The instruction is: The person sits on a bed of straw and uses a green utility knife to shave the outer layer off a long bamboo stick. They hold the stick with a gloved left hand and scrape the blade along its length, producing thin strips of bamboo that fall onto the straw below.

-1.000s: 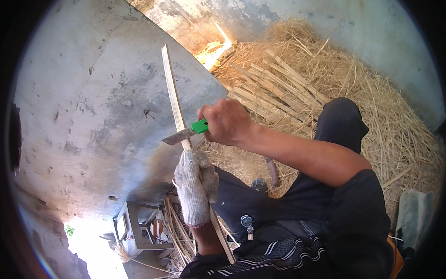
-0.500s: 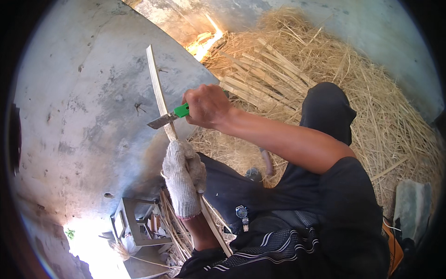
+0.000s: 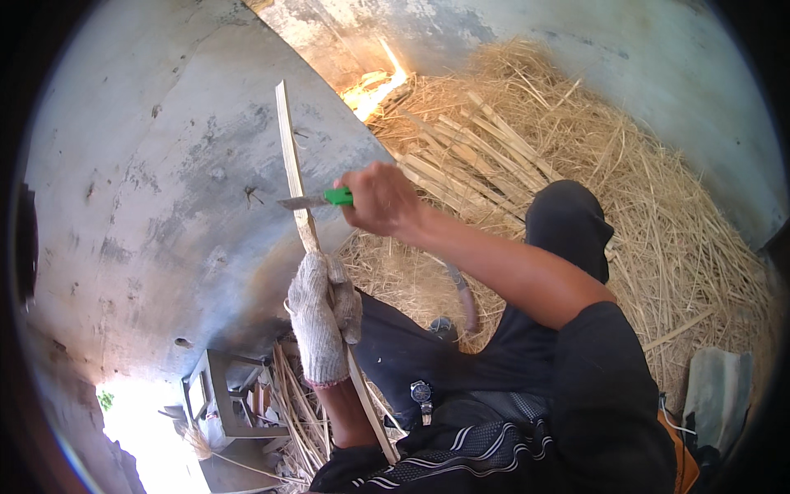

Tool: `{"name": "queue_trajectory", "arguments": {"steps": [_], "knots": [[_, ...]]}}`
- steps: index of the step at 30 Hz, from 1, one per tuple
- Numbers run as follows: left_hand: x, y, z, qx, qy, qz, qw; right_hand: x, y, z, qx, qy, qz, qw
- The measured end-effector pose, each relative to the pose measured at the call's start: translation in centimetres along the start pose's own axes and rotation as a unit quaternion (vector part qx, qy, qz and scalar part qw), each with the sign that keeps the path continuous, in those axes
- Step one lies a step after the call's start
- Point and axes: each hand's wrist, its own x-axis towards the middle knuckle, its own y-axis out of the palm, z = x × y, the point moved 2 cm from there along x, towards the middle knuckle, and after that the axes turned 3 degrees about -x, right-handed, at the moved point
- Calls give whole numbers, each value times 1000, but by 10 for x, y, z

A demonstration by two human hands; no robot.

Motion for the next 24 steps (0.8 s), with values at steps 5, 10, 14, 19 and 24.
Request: {"name": "queue_trajectory", "arguments": {"steps": [5,10,14,19,24], "knots": [[-3,5,6,12,2,-1,1000,7,1,-2,-35,40,-35,998],[-14,4,20,23,-6,29,999,32,-17,-14,-86,128,-25,988],[-25,-7,69,234,252,124,931,51,-22,-77,-162,209,-74,961],[-61,36,51,213,-110,161,957,48,-45,-124,-102,445,-100,884],[-40,-8,45,-7,-103,28,994,42,-44,-80,-108,319,-18,941]]}}
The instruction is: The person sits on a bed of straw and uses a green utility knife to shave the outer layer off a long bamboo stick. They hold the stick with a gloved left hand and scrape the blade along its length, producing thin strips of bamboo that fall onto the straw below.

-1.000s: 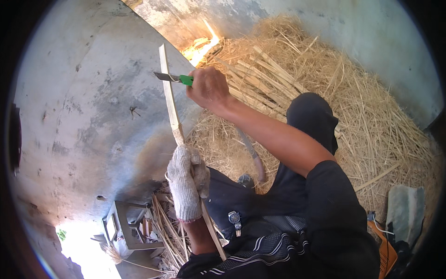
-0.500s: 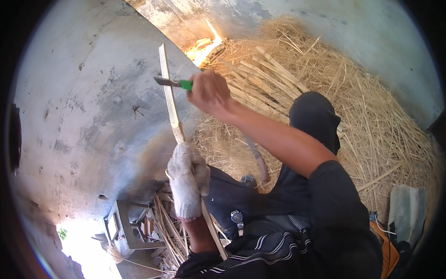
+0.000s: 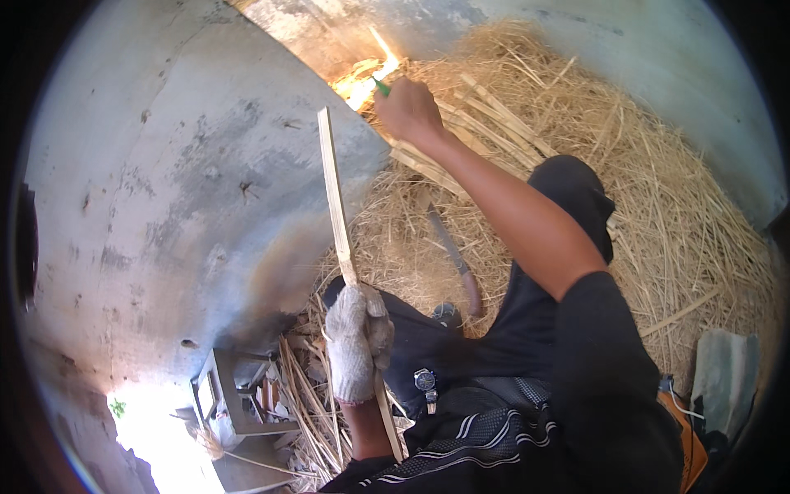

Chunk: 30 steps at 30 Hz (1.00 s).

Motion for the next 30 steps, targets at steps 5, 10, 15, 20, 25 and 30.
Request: {"name": "queue_trajectory", "arguments": {"steps": [5,10,15,20,25,30], "knots": [[13,-15,-21,5,58,-29,998,-77,16,39,111,-325,64,937],[11,-8,-37,20,95,-51,994,-112,27,51,156,-408,-34,899],[11,4,-27,10,75,-68,995,-105,19,50,90,-278,37,956],[6,1,-27,22,46,-73,996,-97,26,44,39,-300,-11,953],[18,-21,-8,22,129,-76,988,-101,39,44,39,-316,-68,946],[21,-30,-8,-56,100,24,993,-91,56,41,-6,-278,-5,961]]}}
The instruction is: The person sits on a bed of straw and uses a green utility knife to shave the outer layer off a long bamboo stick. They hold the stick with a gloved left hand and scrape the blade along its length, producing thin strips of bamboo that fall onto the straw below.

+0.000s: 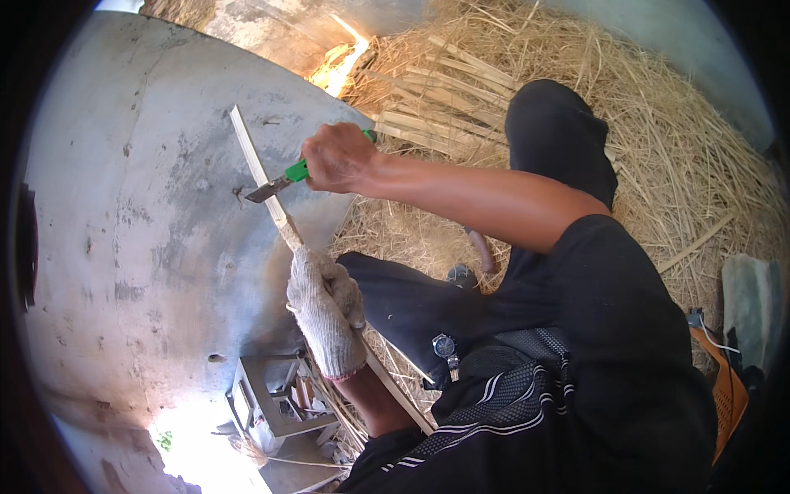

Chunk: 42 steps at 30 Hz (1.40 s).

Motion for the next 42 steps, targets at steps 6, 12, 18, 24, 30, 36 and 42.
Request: {"name": "queue_trajectory", "arguments": {"steps": [6,12,18,24,30,36,42], "knots": [[-20,22,10,140,-25,20,990,67,-9,-71,32,198,-29,979],[-33,37,24,241,-36,44,969,108,-64,-122,25,360,1,933],[3,15,9,161,17,-29,986,39,-61,-43,35,54,63,996],[5,22,-23,93,-9,-69,993,-11,-39,13,125,-85,20,988],[6,28,-17,114,31,-62,991,-8,-46,27,119,-72,28,990],[6,22,-8,153,37,-84,984,-2,-33,23,75,-42,-6,996],[1,27,-19,166,20,-95,981,4,-23,24,53,-27,-13,998]]}}
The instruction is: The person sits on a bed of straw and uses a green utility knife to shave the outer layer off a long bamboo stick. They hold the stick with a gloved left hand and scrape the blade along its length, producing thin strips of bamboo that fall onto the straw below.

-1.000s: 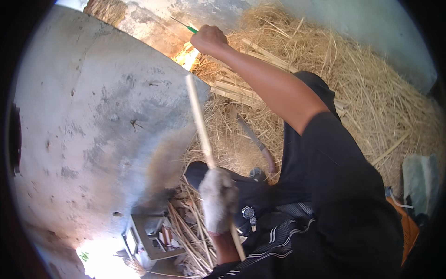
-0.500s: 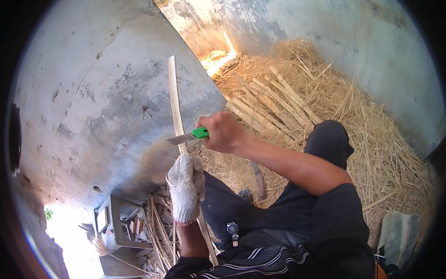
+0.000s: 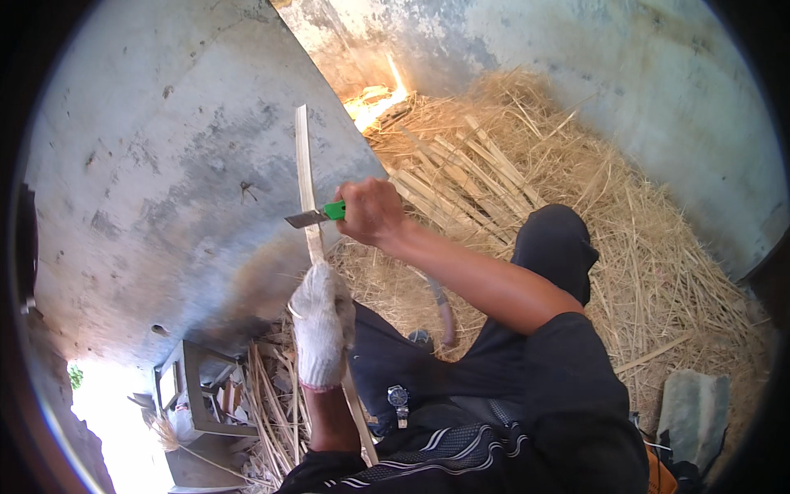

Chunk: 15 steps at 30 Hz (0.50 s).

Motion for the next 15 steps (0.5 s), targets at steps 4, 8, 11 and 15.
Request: {"name": "queue_trajectory", "arguments": {"steps": [4,8,11,15], "knots": [[-23,17,13,274,167,187,928,43,7,-69,-39,274,32,960],[-51,56,45,295,215,260,894,52,-8,-92,-128,257,-6,958],[-22,19,25,109,-16,162,981,35,-10,-127,-35,318,88,943],[-13,-9,1,-47,-55,57,996,29,-28,-56,38,115,18,992]]}}
